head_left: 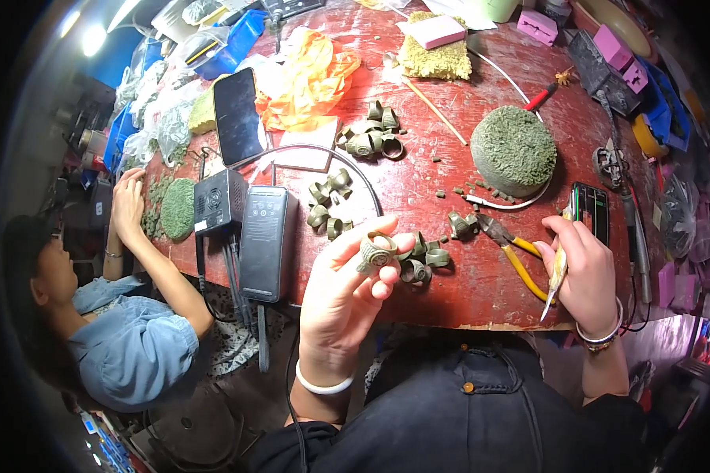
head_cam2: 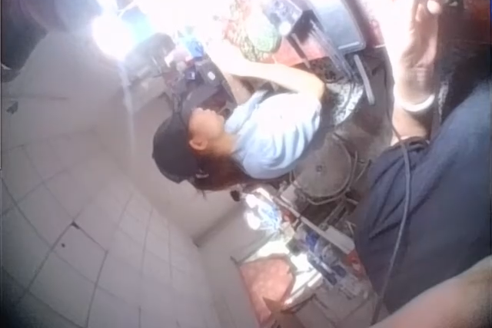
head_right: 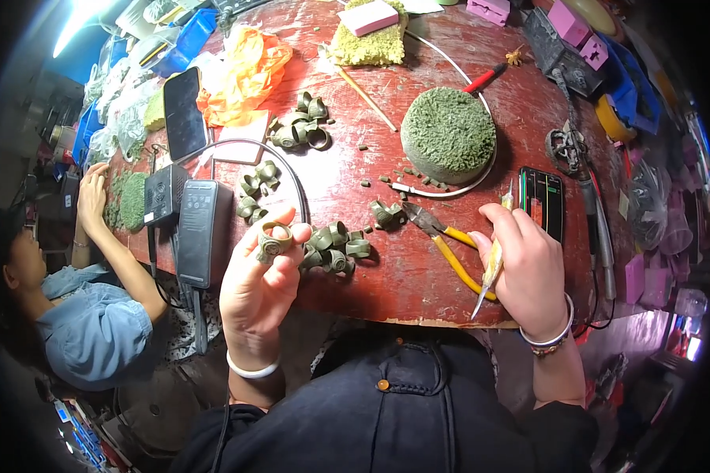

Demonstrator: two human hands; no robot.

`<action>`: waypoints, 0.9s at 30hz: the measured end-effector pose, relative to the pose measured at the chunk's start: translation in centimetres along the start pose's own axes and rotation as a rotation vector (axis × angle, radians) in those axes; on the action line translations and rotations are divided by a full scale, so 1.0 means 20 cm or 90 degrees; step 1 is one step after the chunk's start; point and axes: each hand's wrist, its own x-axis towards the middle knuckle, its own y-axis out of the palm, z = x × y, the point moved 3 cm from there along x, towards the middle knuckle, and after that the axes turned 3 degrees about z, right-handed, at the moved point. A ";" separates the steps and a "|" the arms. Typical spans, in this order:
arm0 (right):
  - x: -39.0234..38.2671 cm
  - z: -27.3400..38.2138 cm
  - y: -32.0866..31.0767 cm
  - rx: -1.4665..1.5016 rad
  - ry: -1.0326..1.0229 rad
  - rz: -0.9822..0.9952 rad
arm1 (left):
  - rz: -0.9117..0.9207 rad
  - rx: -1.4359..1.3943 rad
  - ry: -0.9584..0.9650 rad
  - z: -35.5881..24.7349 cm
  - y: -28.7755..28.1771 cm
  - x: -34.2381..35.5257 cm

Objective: Soldering small components onto green wax jewelry models at a workshop table.

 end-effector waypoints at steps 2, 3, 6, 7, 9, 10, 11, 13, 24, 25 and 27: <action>0.00 0.00 0.00 -0.002 -0.004 -0.006 | 0.030 -0.049 -0.004 0.00 0.00 0.00; 0.00 0.00 0.00 -0.001 -0.003 -0.006 | 0.059 -0.097 -0.008 0.01 0.00 0.00; 0.00 0.00 0.00 -0.003 -0.004 -0.004 | 0.076 -0.141 -0.026 0.02 -0.02 0.00; 0.00 0.00 0.01 -0.004 -0.002 -0.004 | 0.077 -0.141 -0.028 0.01 -0.02 0.00; 0.00 0.00 0.01 -0.004 0.000 -0.003 | 0.065 -0.180 -0.059 0.01 -0.02 0.00; 0.01 0.00 0.01 -0.004 -0.001 -0.005 | 0.065 -0.180 -0.060 0.02 -0.03 0.00; 0.01 0.00 0.01 -0.004 -0.002 -0.008 | 0.062 -0.186 -0.063 0.02 -0.03 0.01; 0.01 0.00 0.01 -0.008 -0.002 -0.008 | 0.058 -0.192 -0.065 0.03 -0.04 0.01; 0.01 0.00 0.01 -0.010 0.006 0.003 | 0.172 -0.123 -0.057 0.03 -0.03 0.01; 0.01 0.00 0.01 -0.009 0.001 0.000 | 0.172 -0.122 -0.056 0.02 -0.02 0.01; 0.01 0.00 0.01 -0.006 -0.005 -0.004 | 0.190 -0.119 -0.038 0.01 -0.01 0.00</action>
